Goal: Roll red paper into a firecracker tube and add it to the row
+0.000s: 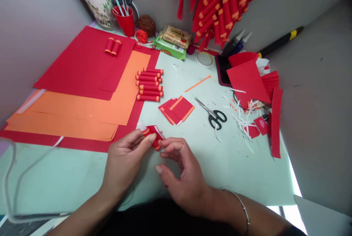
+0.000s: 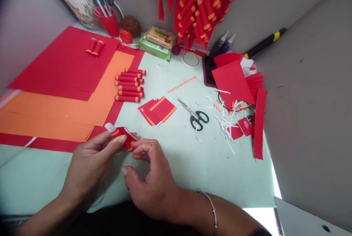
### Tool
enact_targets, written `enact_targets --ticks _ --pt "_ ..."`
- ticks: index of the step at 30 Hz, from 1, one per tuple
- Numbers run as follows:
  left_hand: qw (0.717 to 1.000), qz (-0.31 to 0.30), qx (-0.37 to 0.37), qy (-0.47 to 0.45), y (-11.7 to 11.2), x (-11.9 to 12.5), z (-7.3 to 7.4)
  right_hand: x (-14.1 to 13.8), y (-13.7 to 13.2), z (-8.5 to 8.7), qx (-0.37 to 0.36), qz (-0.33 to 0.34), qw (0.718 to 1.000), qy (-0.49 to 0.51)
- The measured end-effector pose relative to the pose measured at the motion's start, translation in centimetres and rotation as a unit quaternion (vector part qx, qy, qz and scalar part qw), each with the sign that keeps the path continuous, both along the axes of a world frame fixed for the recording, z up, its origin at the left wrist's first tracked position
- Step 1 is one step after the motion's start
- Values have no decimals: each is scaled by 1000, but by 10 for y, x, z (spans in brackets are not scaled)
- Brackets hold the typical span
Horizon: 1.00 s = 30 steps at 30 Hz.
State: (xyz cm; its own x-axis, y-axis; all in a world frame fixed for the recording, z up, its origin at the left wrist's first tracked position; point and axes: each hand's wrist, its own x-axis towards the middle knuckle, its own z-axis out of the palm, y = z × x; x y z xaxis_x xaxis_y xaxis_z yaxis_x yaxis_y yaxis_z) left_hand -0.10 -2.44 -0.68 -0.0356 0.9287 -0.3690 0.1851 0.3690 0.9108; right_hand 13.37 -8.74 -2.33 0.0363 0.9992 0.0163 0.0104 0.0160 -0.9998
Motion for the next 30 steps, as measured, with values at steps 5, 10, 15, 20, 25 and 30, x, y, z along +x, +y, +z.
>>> enact_targets --ticks 5,10,15,20,25,30 --pt "1000 1 8 17 -1 0 1 0 -1 1 -7 -5 1000 1" --pt "1000 -2 14 5 -2 1 2 0 0 3 -8 -6 1000 14" --pt "1000 -2 16 -13 -2 0 2 0 1 3 -12 -11 1000 13" --pt "1000 8 12 -26 -2 1 4 -1 1 2 -12 -11 1000 2" --pt "1000 21 17 -14 -2 2 5 -1 0 0 -14 -18 1000 5" --pt "999 30 26 -7 -2 3 5 -1 0 0 -8 -21 1000 -7"
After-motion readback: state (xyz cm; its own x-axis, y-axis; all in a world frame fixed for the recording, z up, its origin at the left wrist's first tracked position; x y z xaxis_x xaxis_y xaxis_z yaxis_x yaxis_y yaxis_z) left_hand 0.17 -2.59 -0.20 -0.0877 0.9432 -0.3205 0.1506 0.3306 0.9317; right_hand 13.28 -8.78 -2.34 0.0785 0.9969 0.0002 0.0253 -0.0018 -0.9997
